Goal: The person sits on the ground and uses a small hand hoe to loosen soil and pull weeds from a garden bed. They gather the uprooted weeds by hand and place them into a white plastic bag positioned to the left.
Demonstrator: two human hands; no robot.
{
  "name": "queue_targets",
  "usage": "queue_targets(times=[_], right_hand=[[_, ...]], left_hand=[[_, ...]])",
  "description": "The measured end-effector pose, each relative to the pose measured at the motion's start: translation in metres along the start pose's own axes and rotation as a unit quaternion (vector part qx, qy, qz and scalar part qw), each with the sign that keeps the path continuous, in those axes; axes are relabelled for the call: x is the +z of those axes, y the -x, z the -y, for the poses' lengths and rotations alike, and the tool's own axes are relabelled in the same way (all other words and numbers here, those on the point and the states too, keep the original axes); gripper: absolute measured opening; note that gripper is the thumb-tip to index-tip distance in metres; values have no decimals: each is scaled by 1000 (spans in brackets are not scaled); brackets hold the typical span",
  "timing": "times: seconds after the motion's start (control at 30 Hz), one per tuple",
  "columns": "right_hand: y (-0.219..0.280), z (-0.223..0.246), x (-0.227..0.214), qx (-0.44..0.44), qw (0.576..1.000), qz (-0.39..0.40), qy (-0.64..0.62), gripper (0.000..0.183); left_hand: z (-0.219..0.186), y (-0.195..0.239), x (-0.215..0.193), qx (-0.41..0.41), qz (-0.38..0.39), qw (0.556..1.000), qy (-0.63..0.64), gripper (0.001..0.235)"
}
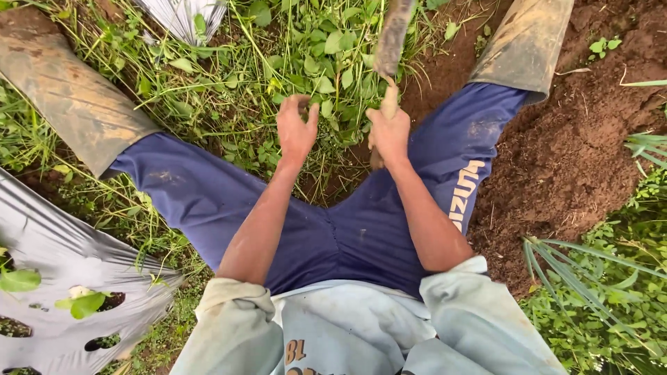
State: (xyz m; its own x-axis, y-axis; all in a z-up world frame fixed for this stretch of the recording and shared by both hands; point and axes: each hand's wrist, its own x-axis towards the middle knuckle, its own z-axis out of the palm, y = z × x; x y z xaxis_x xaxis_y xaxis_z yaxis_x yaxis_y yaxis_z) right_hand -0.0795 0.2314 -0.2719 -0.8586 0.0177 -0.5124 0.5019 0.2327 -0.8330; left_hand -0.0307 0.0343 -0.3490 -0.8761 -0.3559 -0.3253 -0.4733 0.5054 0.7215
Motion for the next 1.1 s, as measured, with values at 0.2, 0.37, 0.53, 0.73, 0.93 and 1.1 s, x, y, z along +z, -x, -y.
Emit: queue_targets(times=[0.2,0.37,0.53,0.73,0.93,1.1], right_hand=[[5,-6,-30,88,994,-20,-58,14],[-11,-6,-26,113,991,-6,-75,16],[-24,1,-20,135,985,19,-108,16],[-37,-7,-16,142,985,19,-99,19],[-33,-7,-15,124,978,17,-166,16],[-33,-9,-8,109,986,17,-128,15]], left_hand=[[-51,-59,18,132,-81,988,-17,21],[-58,-154,53,193,-109,975,-29,18],[-66,-209,79,75,-46,991,-99,28],[-46,-228,122,-40,8,992,-121,57],[-82,-216,49,32,35,996,-70,17],[-134,-193,-47,204,-161,965,32,19]])
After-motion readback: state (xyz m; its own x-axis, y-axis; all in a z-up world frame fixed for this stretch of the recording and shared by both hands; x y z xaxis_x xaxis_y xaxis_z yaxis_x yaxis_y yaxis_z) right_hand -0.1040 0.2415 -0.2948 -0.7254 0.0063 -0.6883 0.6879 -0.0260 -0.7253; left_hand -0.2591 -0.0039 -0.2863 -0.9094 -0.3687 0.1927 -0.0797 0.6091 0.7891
